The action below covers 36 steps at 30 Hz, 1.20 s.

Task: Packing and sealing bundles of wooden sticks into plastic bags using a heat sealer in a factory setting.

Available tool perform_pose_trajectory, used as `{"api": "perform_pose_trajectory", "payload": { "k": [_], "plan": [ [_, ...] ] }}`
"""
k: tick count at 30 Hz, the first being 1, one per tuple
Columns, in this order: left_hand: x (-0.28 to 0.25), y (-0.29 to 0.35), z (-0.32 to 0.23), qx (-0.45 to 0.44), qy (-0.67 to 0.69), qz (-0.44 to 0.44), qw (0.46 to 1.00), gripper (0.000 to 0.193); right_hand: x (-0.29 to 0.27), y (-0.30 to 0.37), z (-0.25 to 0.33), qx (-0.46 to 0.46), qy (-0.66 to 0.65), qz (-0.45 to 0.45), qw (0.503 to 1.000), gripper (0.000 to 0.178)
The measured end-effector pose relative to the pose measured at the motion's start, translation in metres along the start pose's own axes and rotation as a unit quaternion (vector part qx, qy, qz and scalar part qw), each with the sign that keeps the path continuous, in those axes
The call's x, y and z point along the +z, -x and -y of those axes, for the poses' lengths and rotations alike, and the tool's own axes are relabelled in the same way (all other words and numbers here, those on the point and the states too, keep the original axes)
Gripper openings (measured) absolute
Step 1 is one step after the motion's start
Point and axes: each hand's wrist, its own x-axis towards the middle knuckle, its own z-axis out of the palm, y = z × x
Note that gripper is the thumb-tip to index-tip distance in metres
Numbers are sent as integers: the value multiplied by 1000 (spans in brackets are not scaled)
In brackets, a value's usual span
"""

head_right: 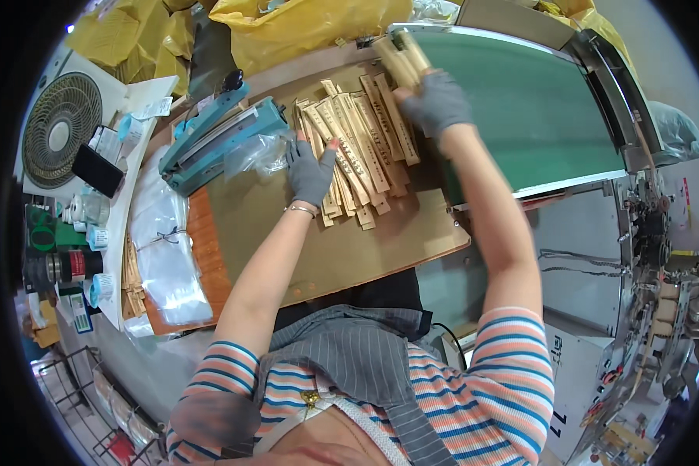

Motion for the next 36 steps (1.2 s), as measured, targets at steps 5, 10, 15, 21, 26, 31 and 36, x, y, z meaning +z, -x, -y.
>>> {"api": "perform_pose_trajectory", "payload": {
  "k": [5, 10, 15, 21, 26, 31, 36],
  "plan": [
    [-2, -7, -30, -83, 116, 13, 990, 83, 75, -9, 25, 164, -145, 76, 973, 93],
    [-10, -38, 21, -210, 297, 141, 921, 63, 83, 22, 79, 84, -204, 71, 973, 89],
    [-42, -16, 14, -324, 554, 222, 734, 51, 110, 70, 84, 126, -657, 369, 645, 63],
    [-154, 26, -28, -69, 529, 147, 833, 66, 48, 137, 134, -46, -782, 96, 614, 69],
    [-211, 50, -12, 44, 468, 216, 856, 100, 11, 158, 138, -210, -720, 189, 633, 96],
    [-202, 74, 21, 39, 436, 258, 862, 105, 17, 180, 161, -311, -677, 178, 643, 109],
    [-229, 98, -7, 34, 412, 322, 852, 62, -26, 233, 170, -133, -710, 156, 673, 82]
  ]
}}
